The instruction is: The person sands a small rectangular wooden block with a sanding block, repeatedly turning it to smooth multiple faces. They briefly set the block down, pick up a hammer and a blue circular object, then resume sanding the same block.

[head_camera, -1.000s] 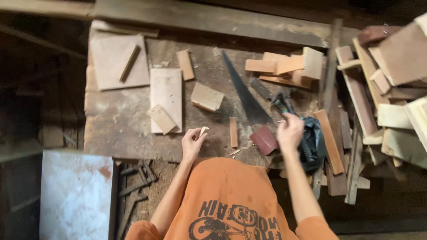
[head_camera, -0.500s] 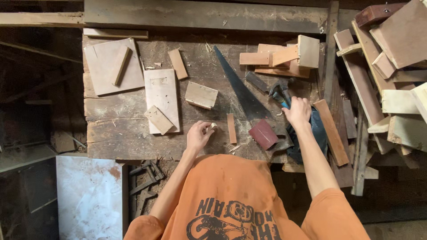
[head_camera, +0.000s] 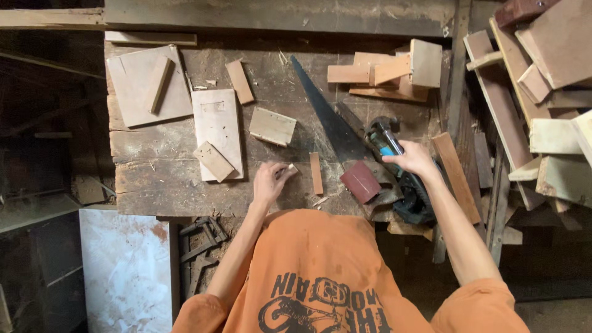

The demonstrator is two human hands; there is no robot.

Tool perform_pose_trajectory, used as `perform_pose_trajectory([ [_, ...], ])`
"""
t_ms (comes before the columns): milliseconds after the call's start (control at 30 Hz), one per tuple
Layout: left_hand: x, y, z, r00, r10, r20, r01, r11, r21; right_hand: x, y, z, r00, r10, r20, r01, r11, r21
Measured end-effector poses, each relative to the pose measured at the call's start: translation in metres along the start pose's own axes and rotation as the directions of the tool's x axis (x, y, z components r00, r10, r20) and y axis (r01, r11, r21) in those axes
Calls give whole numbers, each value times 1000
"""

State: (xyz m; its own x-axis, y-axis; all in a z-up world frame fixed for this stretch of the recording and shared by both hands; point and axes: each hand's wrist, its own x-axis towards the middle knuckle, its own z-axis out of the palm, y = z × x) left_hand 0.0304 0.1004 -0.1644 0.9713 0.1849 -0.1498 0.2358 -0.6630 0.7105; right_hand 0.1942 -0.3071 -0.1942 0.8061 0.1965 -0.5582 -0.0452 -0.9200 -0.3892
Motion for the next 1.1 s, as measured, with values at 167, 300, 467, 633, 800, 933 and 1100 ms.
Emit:
perform_pose_trajectory([
  [167,-1,-2,2,990,90,-106,-79,991,108,7,-1,-1,991,80,104,-84,996,28],
  [300,-8,-5,8,992,109,-62,-100,986,132,1,2,-4,976,32,217,-114,919,377],
  [467,-20,-12,11,996,59,-73,-53,995,89,-11,-11,-12,951,-16,309,-218,672,707],
  [633,-20,-14,18,995,54,-84,-43,991,129,-34,-33,-18,951,-185,246,-94,584,806],
  [800,-22,0,27,982,146,-118,-130,983,132,-57,-56,-12,966,-225,129,20,559,829],
  [933,-4,46,44,927,203,314,-143,969,-202,-67,-78,-21,932,-361,14,193,532,824],
  [1100,5,131,71,980,194,-43,-189,844,-503,-95,-101,-30,954,-270,131,24,504,863],
])
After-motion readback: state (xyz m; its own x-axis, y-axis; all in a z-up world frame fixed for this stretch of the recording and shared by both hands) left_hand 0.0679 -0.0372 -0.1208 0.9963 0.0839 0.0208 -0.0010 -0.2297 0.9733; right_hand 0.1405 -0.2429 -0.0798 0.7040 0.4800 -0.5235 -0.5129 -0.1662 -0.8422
